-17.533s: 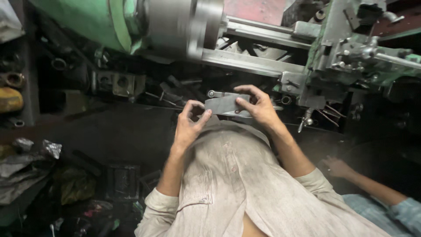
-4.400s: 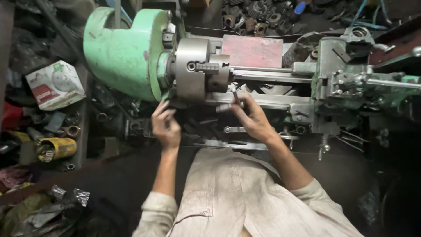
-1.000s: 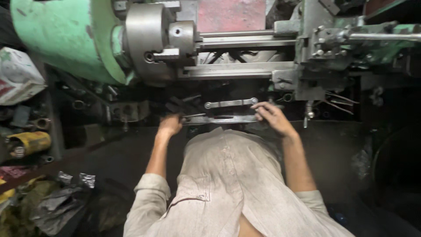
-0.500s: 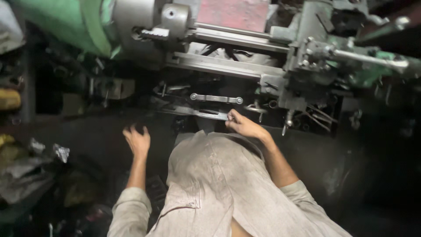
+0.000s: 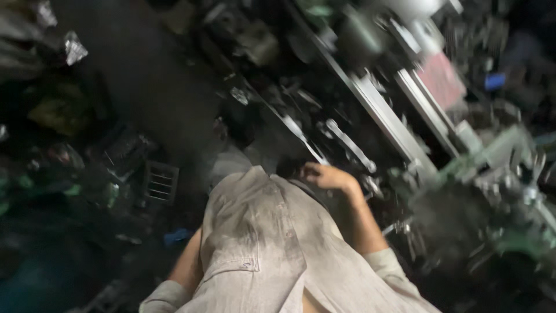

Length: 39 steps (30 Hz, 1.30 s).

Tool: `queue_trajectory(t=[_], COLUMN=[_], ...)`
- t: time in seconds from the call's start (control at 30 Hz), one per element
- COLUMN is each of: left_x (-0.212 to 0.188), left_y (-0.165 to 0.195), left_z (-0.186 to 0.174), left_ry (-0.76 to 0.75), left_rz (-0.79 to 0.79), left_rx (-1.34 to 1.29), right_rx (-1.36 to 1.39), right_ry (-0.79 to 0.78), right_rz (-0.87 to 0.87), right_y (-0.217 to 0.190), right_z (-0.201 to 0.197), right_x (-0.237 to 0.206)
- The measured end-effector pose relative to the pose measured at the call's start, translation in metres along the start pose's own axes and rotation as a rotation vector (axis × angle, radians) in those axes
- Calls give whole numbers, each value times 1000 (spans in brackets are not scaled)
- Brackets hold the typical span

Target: The person carries a small metal part to a lathe, seats it in the chuck, and tightens the chuck with a key. They run the lathe and hold a tool against the rotating part, then return to the workbench, place the part into a metal engine housing, and strike a rod held in the housing with a hammer.

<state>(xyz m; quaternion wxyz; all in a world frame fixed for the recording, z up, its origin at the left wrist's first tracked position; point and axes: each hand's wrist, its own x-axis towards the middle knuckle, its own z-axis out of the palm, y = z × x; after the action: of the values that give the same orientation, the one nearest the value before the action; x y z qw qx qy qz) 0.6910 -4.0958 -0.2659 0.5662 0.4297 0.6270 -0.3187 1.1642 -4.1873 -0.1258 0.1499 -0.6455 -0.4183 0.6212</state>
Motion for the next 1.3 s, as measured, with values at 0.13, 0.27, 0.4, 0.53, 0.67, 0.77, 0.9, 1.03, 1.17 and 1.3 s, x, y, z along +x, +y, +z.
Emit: queue_trajectory(t=[0.13,0.27,0.4,0.53,0.67,0.77,0.9,1.03,1.17,1.3], left_x=[0,6,-18,-68,-115,-143,-157,-134,-103,-90], left_y=[-19,-36,-53,-52,3,49,84,92,98,118], left_z=[-38,-125,-249,-389,-504,-559,-598,-646,-728,-847], left_ry=[-10,61,202,648,891,901,730,720,675,645], left_rz=[91,204,351,497,688,894,1135,1148,1055,1114], left_rx=[-143,-225,-217,-271,-337,-224,-221,-143,-118,-123], right_rx=[-359,-400,-662,-1000,-781,-497,44,141,188,514], right_ry=[-311,-300,-386,-333,-257,-260,-236,-288,-378,-565], right_rz=[204,290,388,261,160,-52,-180,-190,-142,-94], right_y=[-53,-125,-211,-292,-374,-442,-530,-603,-671,-761], right_z=[34,58,60,61,75,106,160,177,183,184], right_x=[57,119,200,300,383,417,462,512,580,673])
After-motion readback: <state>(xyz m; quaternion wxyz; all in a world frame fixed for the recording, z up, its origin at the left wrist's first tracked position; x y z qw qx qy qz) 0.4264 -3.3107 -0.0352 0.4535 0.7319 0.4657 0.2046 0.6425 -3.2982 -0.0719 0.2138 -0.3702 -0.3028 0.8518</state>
